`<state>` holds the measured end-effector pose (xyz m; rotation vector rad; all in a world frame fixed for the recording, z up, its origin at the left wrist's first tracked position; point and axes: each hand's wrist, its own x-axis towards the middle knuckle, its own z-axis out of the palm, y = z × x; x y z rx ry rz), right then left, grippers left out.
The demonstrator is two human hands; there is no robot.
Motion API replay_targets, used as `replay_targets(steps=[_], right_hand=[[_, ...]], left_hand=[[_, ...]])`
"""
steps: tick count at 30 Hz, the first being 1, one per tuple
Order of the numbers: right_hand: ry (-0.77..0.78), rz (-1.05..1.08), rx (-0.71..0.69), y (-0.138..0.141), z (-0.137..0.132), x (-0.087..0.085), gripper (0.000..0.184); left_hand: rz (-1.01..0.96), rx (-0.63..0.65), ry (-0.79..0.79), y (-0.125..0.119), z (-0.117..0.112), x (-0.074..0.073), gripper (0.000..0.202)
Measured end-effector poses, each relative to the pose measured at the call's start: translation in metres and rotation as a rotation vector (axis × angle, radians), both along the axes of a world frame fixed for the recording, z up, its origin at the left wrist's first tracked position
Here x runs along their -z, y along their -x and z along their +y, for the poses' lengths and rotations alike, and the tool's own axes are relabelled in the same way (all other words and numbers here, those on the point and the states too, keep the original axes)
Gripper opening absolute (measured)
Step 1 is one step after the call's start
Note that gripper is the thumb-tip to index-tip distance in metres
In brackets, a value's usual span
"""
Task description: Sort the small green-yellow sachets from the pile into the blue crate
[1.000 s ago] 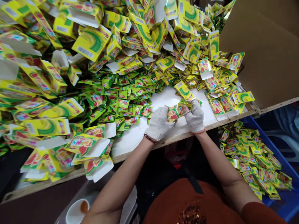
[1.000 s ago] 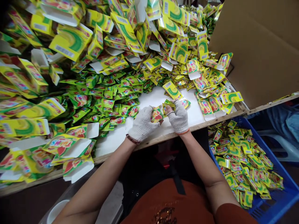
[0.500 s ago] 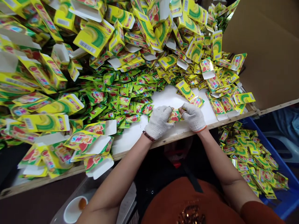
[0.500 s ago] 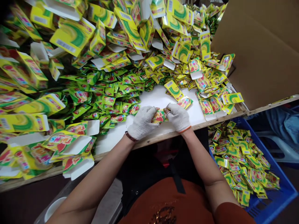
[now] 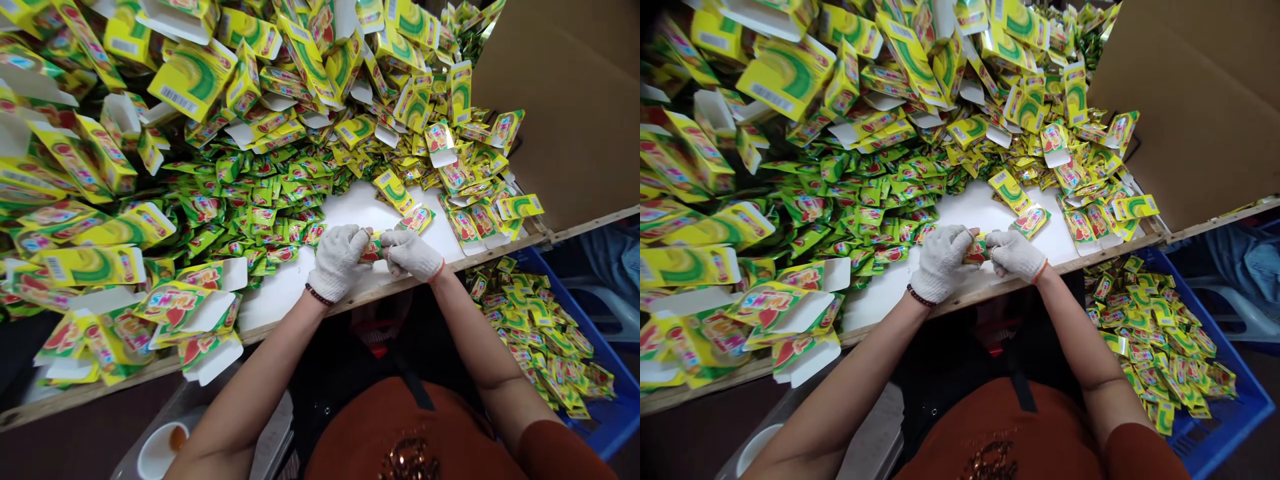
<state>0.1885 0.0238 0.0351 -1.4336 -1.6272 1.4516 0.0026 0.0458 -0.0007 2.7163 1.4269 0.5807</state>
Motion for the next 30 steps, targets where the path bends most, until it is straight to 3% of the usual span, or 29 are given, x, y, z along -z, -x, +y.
replay_targets(steps=[2,4,7,10,12,14,16,18,22,25,30], right_hand=[[0.12,0.119,-0.1,-0.002,-0.001,-0.001,0.018],[0.12,0.141,-0.143,-0.003,0.001,-0.001,0.027],[-0.055,-0.02,-0.092,0.001,0.011,0.004,0.017],[-0.289,-0.142,-0.015,0.007,0.021,0.014,0.008],[-0.442,-0.11,0.076,0.01,0.022,0.021,0.008],[-0.532,-0.055,0.275,0.013,0.017,0.029,0.019],[-0.52,0.009,0.482,0.014,0.011,0.036,0.033],[-0.451,0.08,0.553,0.013,0.007,0.041,0.039],[-0.37,0.177,0.46,0.01,0.005,0.042,0.043],[-0.367,0.153,0.383,0.006,0.003,0.037,0.045],[-0.434,-0.011,0.208,0.003,-0.001,0.031,0.023]], left_hand=[[-0.054,-0.047,0.019,-0.001,0.0,0.0,0.054],[-0.144,-0.076,0.051,-0.002,0.0,0.002,0.059],[-0.35,0.018,0.181,-0.003,0.001,0.004,0.061],[-0.659,0.096,0.425,-0.002,0.001,0.003,0.041],[-0.867,0.067,0.597,-0.001,0.001,0.003,0.032],[-1.061,0.017,0.719,0.0,0.002,0.004,0.035],[-1.224,-0.009,0.784,-0.001,0.001,0.005,0.049],[-1.317,0.0,0.803,-0.002,0.0,0.004,0.06],[-1.267,0.062,0.822,-0.003,-0.003,0.0,0.066],[-1.196,0.069,0.835,0.0,-0.003,0.001,0.052],[-1.035,0.045,0.772,0.004,-0.002,0.007,0.027]])
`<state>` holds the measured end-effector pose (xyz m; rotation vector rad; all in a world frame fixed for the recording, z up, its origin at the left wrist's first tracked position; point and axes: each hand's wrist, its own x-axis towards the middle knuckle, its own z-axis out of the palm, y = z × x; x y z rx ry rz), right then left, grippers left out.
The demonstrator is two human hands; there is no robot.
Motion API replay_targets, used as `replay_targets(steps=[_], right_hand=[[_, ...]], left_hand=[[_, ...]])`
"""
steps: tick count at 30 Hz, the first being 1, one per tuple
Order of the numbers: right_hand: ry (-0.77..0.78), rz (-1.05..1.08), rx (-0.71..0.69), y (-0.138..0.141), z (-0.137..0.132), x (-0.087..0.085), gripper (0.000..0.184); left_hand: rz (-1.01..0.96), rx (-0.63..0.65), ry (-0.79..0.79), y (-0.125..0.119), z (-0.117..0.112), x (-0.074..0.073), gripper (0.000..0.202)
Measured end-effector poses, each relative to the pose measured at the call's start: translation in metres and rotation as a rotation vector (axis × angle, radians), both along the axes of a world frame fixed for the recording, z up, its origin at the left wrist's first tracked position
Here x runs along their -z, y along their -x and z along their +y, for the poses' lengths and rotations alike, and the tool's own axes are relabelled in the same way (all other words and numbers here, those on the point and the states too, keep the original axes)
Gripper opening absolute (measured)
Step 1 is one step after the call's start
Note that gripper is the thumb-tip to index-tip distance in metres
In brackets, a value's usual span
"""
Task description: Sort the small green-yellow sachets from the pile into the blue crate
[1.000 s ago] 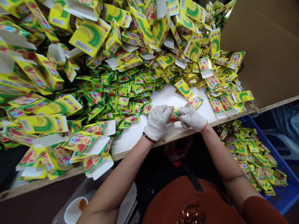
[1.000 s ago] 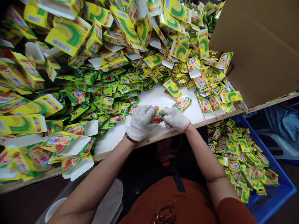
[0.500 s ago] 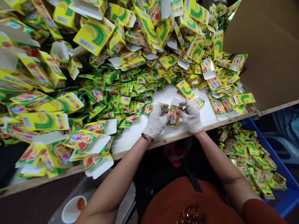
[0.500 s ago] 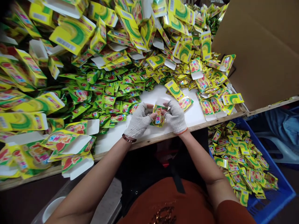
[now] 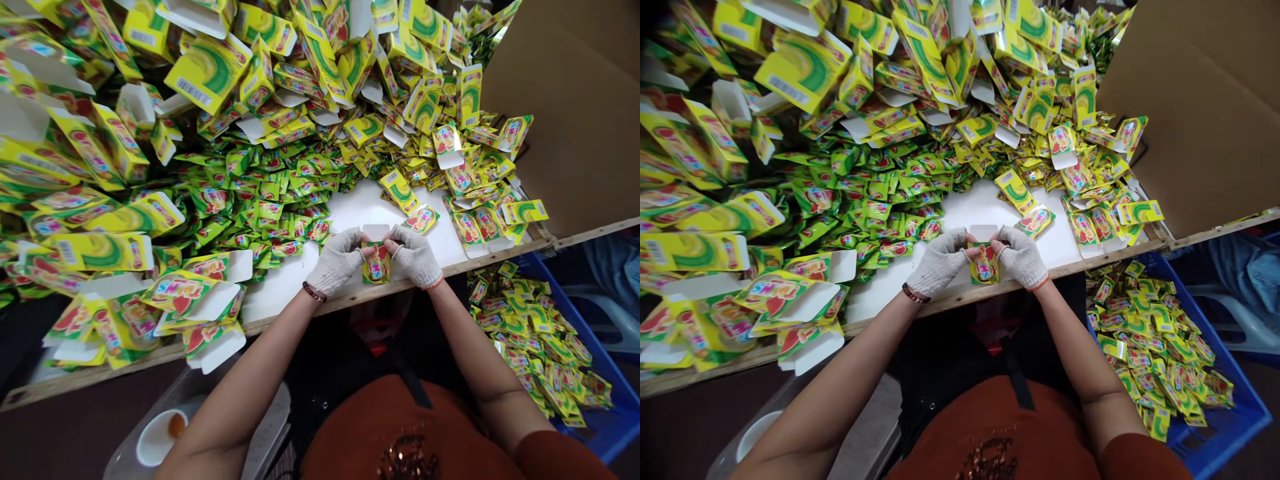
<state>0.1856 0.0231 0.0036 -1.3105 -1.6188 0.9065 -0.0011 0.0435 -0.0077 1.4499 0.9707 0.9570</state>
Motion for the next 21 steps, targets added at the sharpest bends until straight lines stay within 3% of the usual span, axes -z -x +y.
replay_targets(steps=[3,6,11,14,21], right_hand=[[0.009,0.052,-0.013,0.002,0.004,0.005,0.024],[0.041,0.172,-0.038,0.005,0.008,0.009,0.037],[-0.063,-0.009,-0.038,0.006,0.004,-0.002,0.029],[-0.086,-0.074,-0.013,0.01,0.001,-0.007,0.034],[-0.057,-0.047,0.074,0.021,0.004,-0.005,0.022]], left_hand=[[-0.004,-0.059,0.026,-0.001,0.0,0.001,0.033],[-0.088,-0.075,0.078,-0.003,0.001,0.0,0.058],[0.033,-0.126,-0.038,-0.002,-0.001,-0.005,0.027],[0.068,-0.146,-0.045,0.0,-0.003,-0.009,0.03],[-0.017,-0.128,0.073,-0.001,-0.002,-0.013,0.03]])
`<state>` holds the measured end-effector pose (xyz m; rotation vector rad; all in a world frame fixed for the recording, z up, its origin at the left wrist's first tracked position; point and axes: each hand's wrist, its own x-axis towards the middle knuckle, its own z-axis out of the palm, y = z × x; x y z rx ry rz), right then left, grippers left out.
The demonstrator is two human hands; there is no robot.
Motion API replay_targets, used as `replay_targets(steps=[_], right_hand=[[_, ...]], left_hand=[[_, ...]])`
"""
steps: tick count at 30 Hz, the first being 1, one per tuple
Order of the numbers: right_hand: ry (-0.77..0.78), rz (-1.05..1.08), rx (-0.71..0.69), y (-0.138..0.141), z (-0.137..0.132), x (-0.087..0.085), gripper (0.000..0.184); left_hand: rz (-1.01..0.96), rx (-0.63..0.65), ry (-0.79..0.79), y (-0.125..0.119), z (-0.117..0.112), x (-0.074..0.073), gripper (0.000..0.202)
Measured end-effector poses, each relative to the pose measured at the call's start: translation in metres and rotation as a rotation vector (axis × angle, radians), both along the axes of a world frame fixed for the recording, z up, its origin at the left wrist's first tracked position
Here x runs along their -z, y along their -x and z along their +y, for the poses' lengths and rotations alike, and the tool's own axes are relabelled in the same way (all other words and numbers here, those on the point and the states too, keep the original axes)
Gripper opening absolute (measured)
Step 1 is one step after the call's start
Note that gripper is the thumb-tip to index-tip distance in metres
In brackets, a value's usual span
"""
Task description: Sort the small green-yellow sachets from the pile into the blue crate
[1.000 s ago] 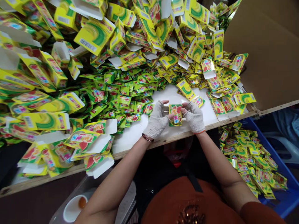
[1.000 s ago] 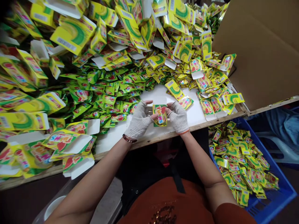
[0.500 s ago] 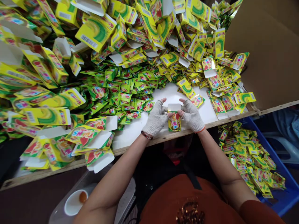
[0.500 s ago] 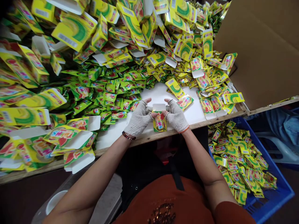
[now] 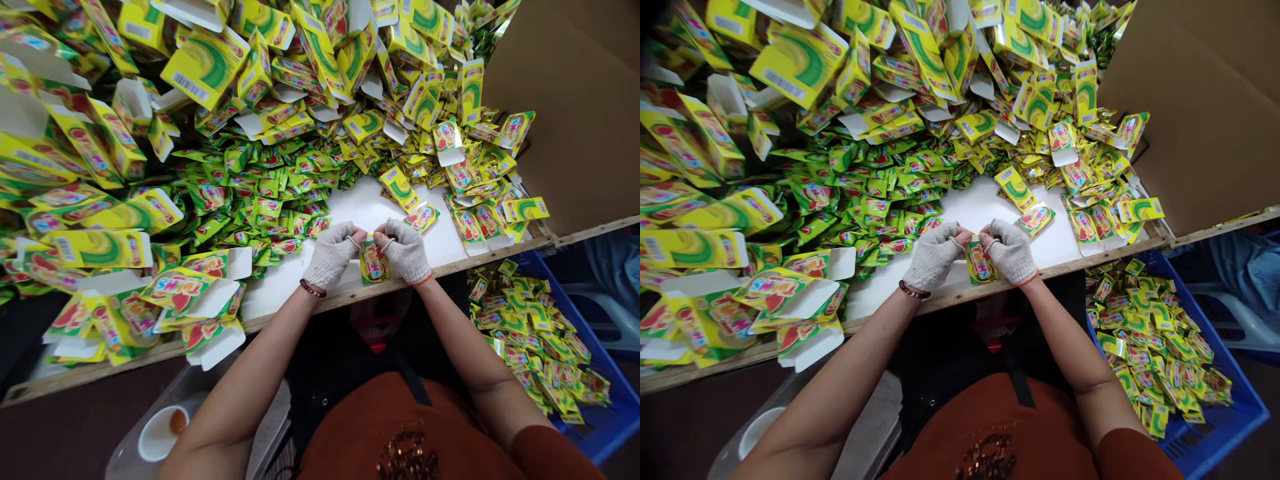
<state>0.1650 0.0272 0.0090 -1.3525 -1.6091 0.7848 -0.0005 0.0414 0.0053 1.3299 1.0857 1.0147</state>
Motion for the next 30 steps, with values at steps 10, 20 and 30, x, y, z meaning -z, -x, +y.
replay_targets(steps=[10,20,30], right_hand=[[0.036,-0.012,-0.235,-0.013,-0.005,-0.002,0.018],[0.173,0.602,0.049,-0.07,-0.006,-0.026,0.053],[0.343,0.595,0.484,-0.078,0.134,-0.014,0.018]], left_hand=[[0.254,0.062,-0.245,0.018,-0.022,0.0,0.026],[0.889,-0.077,-0.337,0.013,0.032,-0.019,0.027],[1.521,0.153,-0.133,0.027,0.036,-0.045,0.032]])
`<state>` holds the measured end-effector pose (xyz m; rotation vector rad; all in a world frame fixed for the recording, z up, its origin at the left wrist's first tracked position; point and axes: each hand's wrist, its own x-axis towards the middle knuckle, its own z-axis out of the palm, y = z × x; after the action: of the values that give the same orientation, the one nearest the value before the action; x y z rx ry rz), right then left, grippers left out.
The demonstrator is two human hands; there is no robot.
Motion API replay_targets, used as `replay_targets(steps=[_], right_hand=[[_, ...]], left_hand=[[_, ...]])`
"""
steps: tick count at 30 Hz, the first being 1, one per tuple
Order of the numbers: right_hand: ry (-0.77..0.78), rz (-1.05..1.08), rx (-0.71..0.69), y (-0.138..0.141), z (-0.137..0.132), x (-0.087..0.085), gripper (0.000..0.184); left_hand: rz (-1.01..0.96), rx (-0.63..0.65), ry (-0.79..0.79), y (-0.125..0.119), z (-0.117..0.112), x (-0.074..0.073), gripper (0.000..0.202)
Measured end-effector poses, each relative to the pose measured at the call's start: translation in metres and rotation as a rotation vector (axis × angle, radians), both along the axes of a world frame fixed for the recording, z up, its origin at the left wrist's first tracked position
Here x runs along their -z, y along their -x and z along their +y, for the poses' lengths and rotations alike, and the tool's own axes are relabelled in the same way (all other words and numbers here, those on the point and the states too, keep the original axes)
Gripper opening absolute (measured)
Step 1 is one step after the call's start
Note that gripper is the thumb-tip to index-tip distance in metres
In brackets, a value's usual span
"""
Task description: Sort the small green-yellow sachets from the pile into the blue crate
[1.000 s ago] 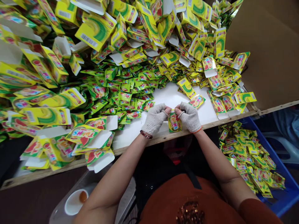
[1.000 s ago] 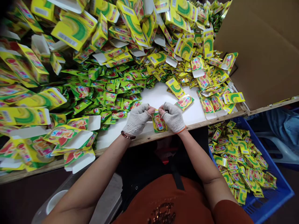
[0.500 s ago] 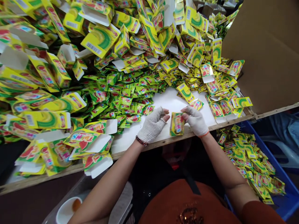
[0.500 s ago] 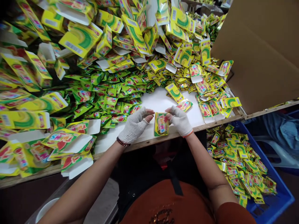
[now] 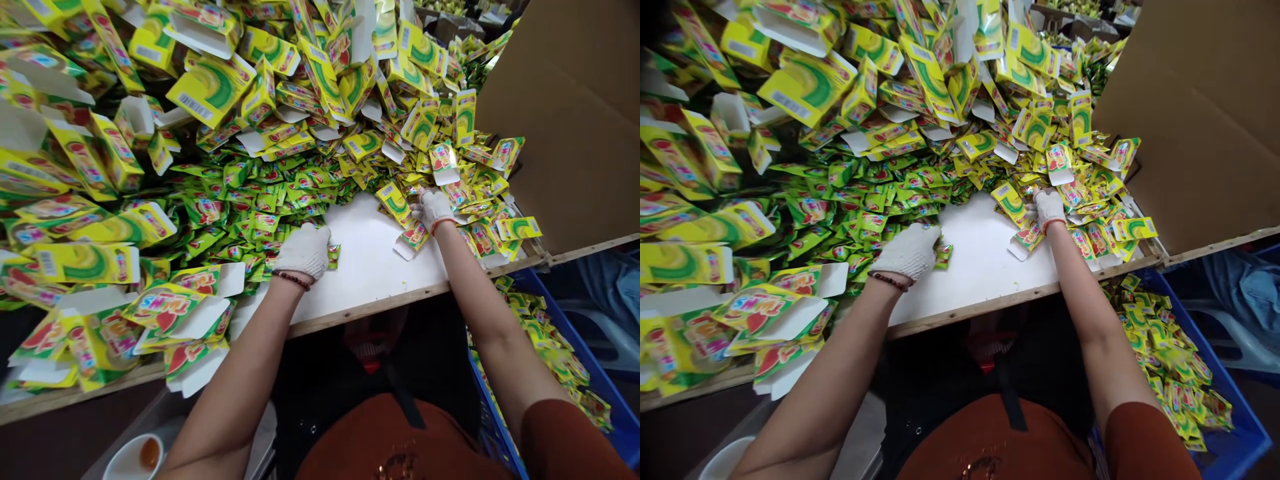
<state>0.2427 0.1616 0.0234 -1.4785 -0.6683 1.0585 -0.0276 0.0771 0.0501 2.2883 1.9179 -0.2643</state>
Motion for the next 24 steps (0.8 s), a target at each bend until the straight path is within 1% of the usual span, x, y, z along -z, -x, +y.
replay_targets(steps=[3,6,7,10,11,12,14,16,18,20,21,22,24], right_hand=[[-0.002,-0.122,-0.008,0.004,0.02,0.011,0.019],[-0.062,-0.244,0.008,0.004,0.021,0.019,0.016],[-0.123,-0.333,0.02,0.002,0.018,0.02,0.015],[-0.379,-0.616,0.065,-0.005,0.003,0.019,0.012],[-0.435,-0.641,0.071,-0.006,-0.003,0.017,0.01],[-0.461,-0.622,0.059,-0.006,-0.01,0.014,0.009],[-0.447,-0.511,-0.027,-0.002,-0.025,0.01,0.012],[-0.411,-0.399,-0.161,0.009,-0.04,0.008,0.021],[-0.365,-0.325,-0.291,0.022,-0.054,0.009,0.027],[-0.313,-0.302,-0.403,0.036,-0.068,0.011,0.03],[-0.301,-0.315,-0.449,0.042,-0.073,0.013,0.029],[-0.302,-0.347,-0.485,0.048,-0.078,0.014,0.027],[-0.344,-0.458,-0.515,0.057,-0.086,0.018,0.021]], left_hand=[[-0.105,-0.027,0.01,0.001,0.009,0.013,0.028],[-0.183,-0.104,-0.06,-0.005,0.014,0.021,0.024],[-0.202,-0.135,-0.094,-0.007,0.014,0.023,0.024],[-0.267,-0.201,-0.154,-0.012,0.013,0.025,0.029],[-0.287,-0.214,-0.158,-0.012,0.013,0.026,0.029],[-0.312,-0.22,-0.164,-0.01,0.013,0.027,0.029],[-0.41,-0.23,-0.214,-0.006,0.014,0.03,0.025],[-0.637,-0.259,-0.293,-0.003,0.016,0.034,0.021],[-0.997,-0.312,-0.302,-0.002,0.016,0.038,0.019],[-1.365,-0.375,-0.176,-0.007,0.012,0.041,0.022],[-1.51,-0.399,-0.093,-0.011,0.009,0.042,0.024],[-1.618,-0.415,-0.01,-0.015,0.005,0.043,0.027],[-1.732,-0.418,0.141,-0.024,-0.004,0.043,0.031]])
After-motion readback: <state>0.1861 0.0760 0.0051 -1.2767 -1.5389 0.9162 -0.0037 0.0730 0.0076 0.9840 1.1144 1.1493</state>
